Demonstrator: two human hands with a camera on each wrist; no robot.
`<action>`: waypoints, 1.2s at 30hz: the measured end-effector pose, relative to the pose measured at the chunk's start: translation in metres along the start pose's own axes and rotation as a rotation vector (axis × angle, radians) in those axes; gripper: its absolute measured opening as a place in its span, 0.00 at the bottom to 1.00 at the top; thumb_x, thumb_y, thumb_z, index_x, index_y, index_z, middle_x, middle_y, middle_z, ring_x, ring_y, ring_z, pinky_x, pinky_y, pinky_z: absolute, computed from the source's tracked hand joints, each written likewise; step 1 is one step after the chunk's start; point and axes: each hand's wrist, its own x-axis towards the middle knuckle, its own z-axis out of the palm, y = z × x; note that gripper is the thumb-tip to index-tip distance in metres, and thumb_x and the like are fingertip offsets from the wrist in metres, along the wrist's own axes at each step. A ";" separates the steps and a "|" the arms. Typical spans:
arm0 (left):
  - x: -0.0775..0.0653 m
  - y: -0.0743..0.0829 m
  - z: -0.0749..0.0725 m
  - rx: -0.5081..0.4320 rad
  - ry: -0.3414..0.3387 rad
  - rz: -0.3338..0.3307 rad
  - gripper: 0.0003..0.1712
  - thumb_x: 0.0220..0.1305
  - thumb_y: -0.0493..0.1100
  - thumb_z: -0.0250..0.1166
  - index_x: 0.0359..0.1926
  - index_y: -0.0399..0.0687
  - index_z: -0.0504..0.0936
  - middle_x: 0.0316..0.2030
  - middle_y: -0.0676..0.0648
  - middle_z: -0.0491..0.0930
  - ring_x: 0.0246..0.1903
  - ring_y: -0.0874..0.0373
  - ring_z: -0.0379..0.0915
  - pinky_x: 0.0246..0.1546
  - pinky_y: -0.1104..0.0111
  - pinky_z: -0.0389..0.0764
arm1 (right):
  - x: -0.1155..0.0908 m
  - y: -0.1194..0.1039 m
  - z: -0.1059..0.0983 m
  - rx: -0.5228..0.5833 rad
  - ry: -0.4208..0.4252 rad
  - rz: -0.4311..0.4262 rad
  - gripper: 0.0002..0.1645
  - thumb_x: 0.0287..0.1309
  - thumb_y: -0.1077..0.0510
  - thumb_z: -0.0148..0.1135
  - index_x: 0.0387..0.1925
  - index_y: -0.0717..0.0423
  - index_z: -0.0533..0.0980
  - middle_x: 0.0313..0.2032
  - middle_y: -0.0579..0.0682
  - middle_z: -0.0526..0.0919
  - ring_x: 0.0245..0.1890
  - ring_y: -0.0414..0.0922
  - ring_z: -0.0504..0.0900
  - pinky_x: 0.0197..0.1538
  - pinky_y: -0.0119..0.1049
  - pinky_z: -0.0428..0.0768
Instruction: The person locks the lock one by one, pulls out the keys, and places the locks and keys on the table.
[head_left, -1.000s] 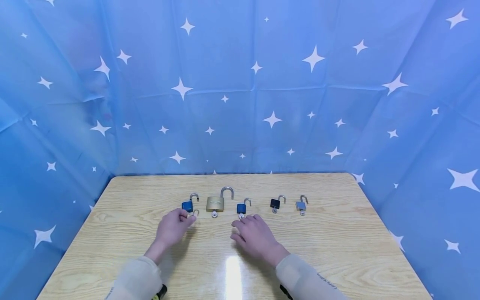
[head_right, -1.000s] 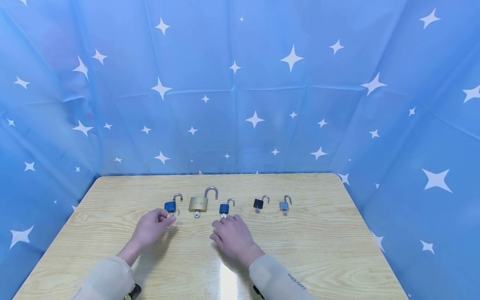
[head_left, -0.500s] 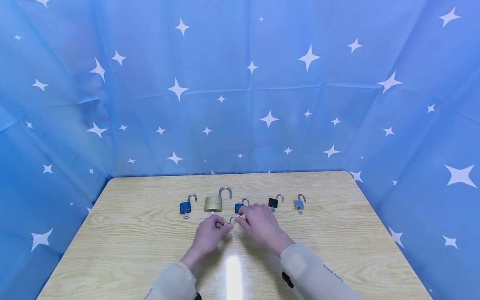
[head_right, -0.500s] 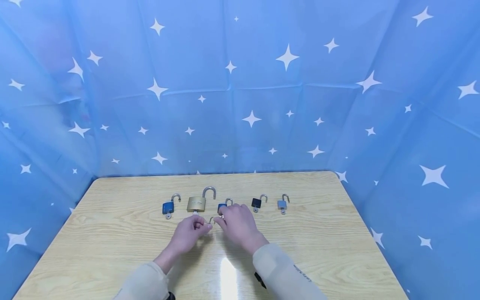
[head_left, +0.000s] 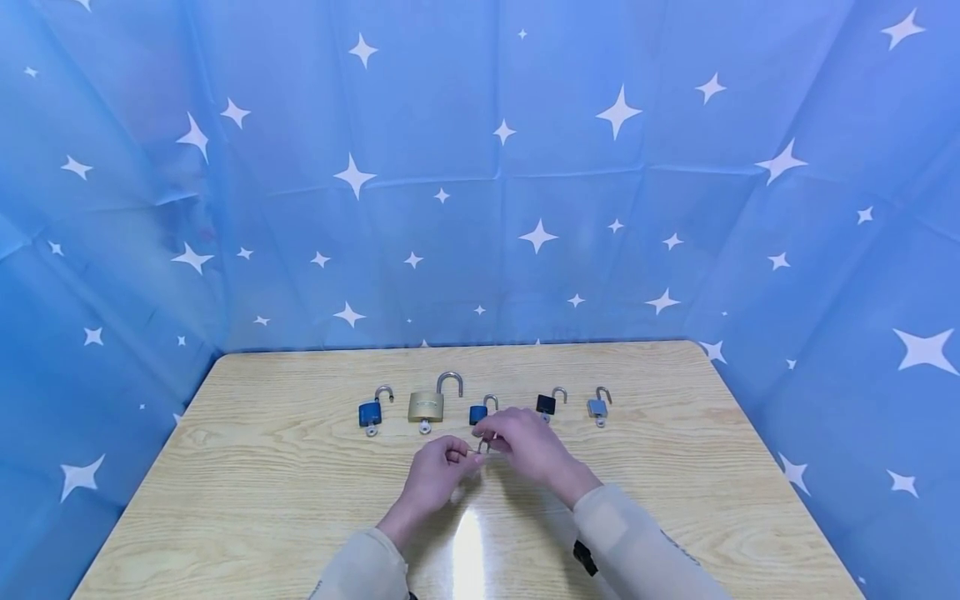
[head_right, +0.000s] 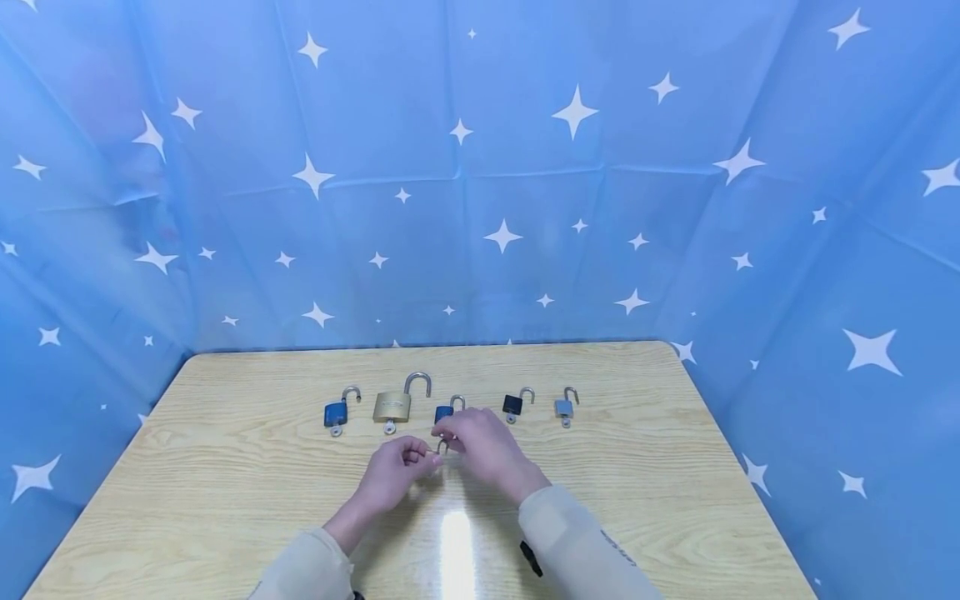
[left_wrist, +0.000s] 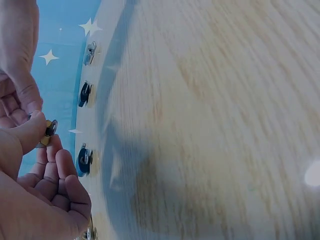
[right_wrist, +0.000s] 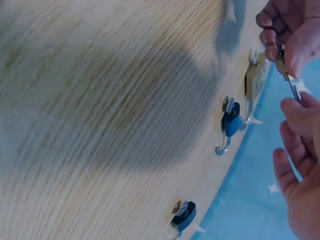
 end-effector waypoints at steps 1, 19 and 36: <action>0.000 -0.001 0.000 -0.005 -0.003 -0.001 0.18 0.60 0.50 0.69 0.39 0.39 0.78 0.30 0.48 0.80 0.29 0.58 0.76 0.27 0.69 0.76 | 0.000 0.000 0.000 0.004 -0.003 -0.011 0.16 0.56 0.66 0.67 0.44 0.45 0.83 0.38 0.40 0.87 0.39 0.38 0.83 0.49 0.38 0.80; -0.001 0.002 0.004 0.028 -0.009 -0.033 0.15 0.54 0.49 0.73 0.35 0.43 0.82 0.28 0.50 0.81 0.28 0.61 0.74 0.28 0.71 0.75 | 0.000 -0.002 0.006 0.201 -0.053 0.202 0.04 0.62 0.56 0.64 0.36 0.45 0.83 0.34 0.39 0.86 0.34 0.34 0.81 0.39 0.30 0.78; 0.004 -0.001 0.008 -0.108 -0.011 -0.100 0.13 0.56 0.44 0.71 0.38 0.40 0.82 0.28 0.49 0.84 0.24 0.59 0.74 0.23 0.72 0.71 | 0.002 -0.007 0.011 0.238 0.023 0.262 0.05 0.59 0.58 0.66 0.29 0.44 0.83 0.28 0.38 0.84 0.27 0.32 0.76 0.33 0.29 0.75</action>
